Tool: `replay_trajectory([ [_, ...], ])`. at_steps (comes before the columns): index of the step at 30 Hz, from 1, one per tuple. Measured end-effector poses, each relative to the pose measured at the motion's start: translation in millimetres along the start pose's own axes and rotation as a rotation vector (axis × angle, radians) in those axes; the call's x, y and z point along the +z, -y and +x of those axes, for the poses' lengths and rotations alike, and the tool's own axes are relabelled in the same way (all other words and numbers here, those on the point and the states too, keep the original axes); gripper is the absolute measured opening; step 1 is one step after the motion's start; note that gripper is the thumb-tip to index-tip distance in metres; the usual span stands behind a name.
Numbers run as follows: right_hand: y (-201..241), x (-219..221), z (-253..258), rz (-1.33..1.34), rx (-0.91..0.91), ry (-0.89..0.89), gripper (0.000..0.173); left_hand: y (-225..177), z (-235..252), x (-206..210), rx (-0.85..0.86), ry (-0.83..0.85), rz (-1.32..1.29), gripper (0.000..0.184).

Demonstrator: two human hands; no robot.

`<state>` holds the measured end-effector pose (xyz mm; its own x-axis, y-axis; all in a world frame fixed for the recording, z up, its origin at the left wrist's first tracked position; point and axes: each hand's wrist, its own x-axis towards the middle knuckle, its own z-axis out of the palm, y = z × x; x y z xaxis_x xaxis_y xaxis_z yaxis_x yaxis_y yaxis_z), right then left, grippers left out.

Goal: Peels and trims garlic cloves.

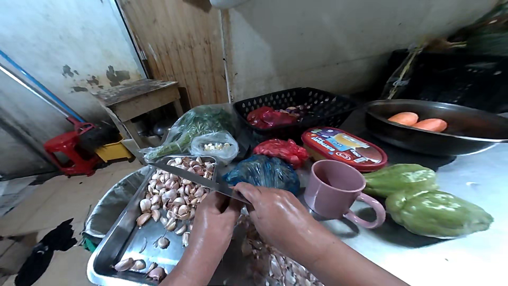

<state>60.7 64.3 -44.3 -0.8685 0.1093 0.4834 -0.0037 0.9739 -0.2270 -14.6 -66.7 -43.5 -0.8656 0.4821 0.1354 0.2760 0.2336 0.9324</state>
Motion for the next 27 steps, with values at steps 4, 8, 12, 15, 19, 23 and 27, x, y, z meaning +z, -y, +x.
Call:
replay_trajectory([
  [4,-5,5,0,0.015,-0.026,-0.113,0.023,1,2,-4,0.010,0.070,0.032,0.014],
  [8,-2,-3,0,0.071,0.042,-0.030,0.018,-1,3,-11,-0.007,0.120,-0.006,0.015],
  [12,0,-12,3,0.101,0.112,0.106,0.020,7,3,-13,0.168,0.090,0.104,0.018],
  [15,-4,-14,6,0.093,0.156,0.161,0.023,17,6,-13,0.334,0.081,0.160,0.021],
  [19,-7,-24,11,0.261,0.310,0.235,0.030,4,6,-16,0.017,0.247,-0.033,0.032],
  [23,-4,-29,10,0.351,0.337,0.264,0.032,-2,9,-18,-0.206,0.359,-0.454,0.036],
  [27,-4,-26,8,0.330,0.288,0.232,0.031,-5,7,-15,-0.199,0.294,-0.454,0.022],
])
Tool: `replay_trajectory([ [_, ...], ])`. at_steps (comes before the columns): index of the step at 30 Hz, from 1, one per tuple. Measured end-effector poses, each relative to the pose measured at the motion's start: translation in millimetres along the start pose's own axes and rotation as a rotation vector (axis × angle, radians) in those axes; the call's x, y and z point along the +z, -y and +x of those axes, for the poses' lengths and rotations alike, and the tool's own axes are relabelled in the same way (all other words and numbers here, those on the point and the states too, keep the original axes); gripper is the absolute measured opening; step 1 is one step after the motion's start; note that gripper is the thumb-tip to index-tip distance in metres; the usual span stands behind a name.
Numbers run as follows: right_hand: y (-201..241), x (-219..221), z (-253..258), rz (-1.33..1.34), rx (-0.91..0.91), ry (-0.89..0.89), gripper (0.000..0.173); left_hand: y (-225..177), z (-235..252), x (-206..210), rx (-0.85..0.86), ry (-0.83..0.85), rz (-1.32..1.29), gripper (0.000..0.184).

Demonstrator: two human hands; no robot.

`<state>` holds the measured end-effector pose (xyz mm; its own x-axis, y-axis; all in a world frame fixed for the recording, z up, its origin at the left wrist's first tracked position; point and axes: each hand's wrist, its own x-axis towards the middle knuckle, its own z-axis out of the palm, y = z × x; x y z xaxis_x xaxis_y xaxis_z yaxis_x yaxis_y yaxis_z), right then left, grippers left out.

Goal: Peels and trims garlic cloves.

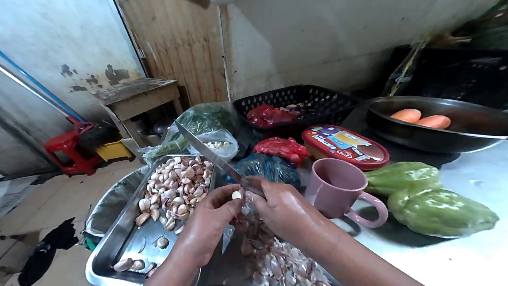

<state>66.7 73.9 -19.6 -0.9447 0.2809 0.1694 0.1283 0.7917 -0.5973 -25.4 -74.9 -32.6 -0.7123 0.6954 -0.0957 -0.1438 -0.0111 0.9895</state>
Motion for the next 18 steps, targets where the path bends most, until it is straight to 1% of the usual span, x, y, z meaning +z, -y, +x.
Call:
replay_trajectory([
  [4,1,0,-1,0.005,0.003,-0.009,0.032,0,0,1,0.004,-0.003,0.013,0.024],
  [6,1,0,-1,0.019,0.009,-0.006,0.032,-2,-1,2,-0.021,-0.018,-0.046,0.020],
  [8,1,-3,0,0.078,0.049,0.038,0.035,-4,-1,1,-0.050,-0.057,-0.127,0.014],
  [10,-1,-4,1,0.129,0.069,0.054,0.036,-4,1,-2,-0.071,-0.094,-0.213,0.013],
  [12,-2,-4,1,0.136,0.051,0.046,0.035,-5,3,-4,-0.093,-0.114,-0.261,0.015],
  [15,0,-3,-4,0.118,-0.021,0.028,0.034,-5,3,-4,-0.114,-0.111,-0.315,0.017],
  [16,-1,1,-7,0.108,-0.079,-0.018,0.033,-4,3,-5,-0.108,-0.091,-0.340,0.016],
  [18,-9,15,-7,0.053,-0.247,-0.184,0.030,-1,3,-7,-0.093,-0.068,-0.387,0.015],
])
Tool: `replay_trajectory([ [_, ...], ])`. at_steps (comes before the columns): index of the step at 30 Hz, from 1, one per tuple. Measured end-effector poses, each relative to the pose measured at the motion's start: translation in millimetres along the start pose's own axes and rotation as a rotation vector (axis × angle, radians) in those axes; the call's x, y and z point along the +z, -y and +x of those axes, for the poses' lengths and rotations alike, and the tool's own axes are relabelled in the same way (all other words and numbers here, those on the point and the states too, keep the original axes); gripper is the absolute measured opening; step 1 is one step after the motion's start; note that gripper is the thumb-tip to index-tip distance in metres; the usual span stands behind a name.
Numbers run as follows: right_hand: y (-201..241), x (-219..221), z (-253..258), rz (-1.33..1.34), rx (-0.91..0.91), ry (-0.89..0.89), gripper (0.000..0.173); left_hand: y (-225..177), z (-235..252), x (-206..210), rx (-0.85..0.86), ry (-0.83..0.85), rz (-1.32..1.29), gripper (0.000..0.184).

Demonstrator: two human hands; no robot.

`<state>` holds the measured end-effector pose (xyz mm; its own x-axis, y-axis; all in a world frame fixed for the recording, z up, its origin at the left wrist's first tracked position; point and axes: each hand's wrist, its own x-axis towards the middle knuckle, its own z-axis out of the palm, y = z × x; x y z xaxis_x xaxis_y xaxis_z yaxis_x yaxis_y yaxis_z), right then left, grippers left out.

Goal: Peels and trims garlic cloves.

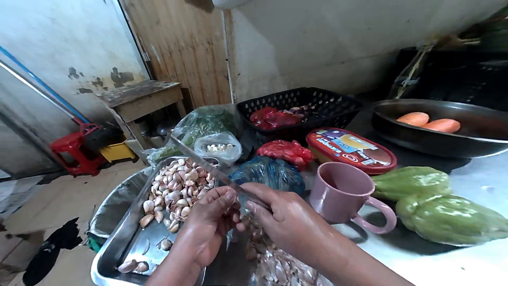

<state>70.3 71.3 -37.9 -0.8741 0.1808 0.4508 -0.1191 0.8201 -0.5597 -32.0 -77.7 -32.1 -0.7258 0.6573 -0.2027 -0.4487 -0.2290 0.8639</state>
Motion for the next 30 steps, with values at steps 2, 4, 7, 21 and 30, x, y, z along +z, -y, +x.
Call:
replay_trajectory([
  [2,-5,5,-1,-0.051,-0.065,-0.036,0.029,0,1,-1,0.009,0.005,-0.024,0.017],
  [4,-7,6,1,-0.098,-0.062,-0.008,0.029,-1,0,1,0.009,-0.014,-0.017,0.020],
  [7,-7,4,2,-0.111,-0.019,0.041,0.033,-2,-3,6,0.015,-0.047,0.006,0.019],
  [21,-10,6,4,-0.172,-0.026,0.023,0.027,5,-4,8,0.156,-0.090,0.383,0.011],
  [30,-1,0,7,-0.192,0.051,0.119,0.026,9,-3,4,0.228,-0.063,0.548,0.012],
])
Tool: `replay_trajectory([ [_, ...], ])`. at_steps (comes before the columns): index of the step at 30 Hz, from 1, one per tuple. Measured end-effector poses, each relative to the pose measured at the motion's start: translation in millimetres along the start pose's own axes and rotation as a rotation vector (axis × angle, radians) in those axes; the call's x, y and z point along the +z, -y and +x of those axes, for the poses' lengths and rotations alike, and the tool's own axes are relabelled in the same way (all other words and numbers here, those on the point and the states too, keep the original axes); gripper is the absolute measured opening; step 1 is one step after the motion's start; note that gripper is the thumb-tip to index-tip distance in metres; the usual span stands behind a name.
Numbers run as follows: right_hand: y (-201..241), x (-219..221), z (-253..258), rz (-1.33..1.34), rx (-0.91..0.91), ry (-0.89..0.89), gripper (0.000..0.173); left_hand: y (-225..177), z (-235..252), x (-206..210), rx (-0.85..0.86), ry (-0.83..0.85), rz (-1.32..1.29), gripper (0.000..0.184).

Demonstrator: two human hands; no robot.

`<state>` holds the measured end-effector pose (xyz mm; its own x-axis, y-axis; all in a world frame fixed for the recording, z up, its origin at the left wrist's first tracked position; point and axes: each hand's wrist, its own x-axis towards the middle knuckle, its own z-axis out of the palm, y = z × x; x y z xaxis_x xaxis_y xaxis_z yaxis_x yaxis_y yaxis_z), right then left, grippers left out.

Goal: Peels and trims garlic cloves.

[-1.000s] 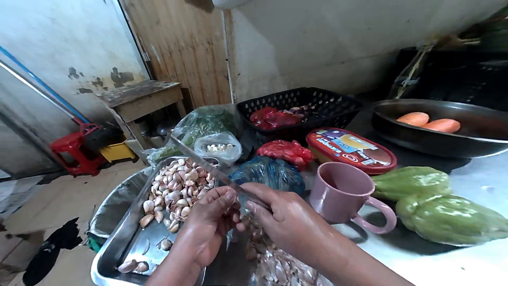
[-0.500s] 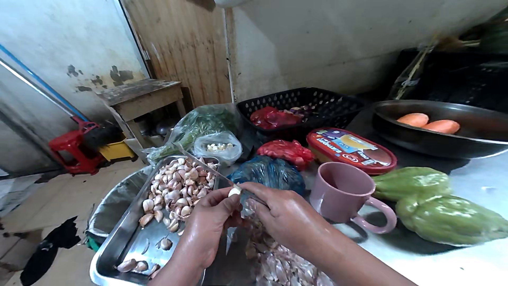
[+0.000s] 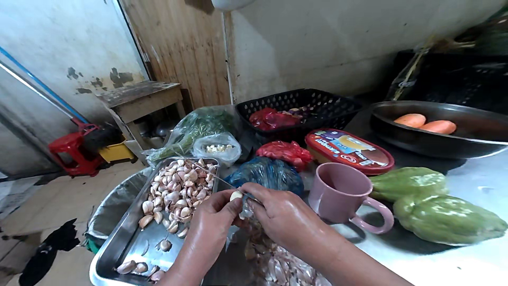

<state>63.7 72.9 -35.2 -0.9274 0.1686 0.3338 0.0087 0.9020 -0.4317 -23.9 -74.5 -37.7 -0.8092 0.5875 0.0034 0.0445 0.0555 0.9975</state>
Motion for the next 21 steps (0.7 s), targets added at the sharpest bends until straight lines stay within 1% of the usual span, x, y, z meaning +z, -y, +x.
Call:
replay_trajectory([
  [3,0,1,0,0.000,0.003,-0.020,0.027,0,0,-1,0.011,0.010,0.026,0.014],
  [4,1,-2,0,0.031,0.033,0.004,0.028,0,0,-1,0.011,0.019,0.019,0.014],
  [7,7,-17,6,0.230,0.240,0.177,0.034,-1,0,-3,0.011,0.060,-0.016,0.017],
  [9,7,-19,8,0.268,0.281,0.203,0.035,-1,0,-4,0.027,0.092,-0.028,0.017],
  [12,3,-18,7,0.310,0.290,0.197,0.034,0,1,-6,0.038,0.108,-0.043,0.017],
  [15,-2,-20,8,0.415,0.298,0.240,0.043,1,2,-9,0.020,0.113,-0.051,0.019],
  [17,-4,-21,9,0.450,0.281,0.265,0.040,1,3,-10,0.008,0.123,-0.047,0.019],
  [19,-3,-20,7,0.396,0.239,0.256,0.037,1,3,-11,-0.002,0.124,-0.067,0.018],
  [21,-2,-15,3,0.281,0.152,0.185,0.037,2,3,-10,-0.009,0.112,-0.099,0.016],
])
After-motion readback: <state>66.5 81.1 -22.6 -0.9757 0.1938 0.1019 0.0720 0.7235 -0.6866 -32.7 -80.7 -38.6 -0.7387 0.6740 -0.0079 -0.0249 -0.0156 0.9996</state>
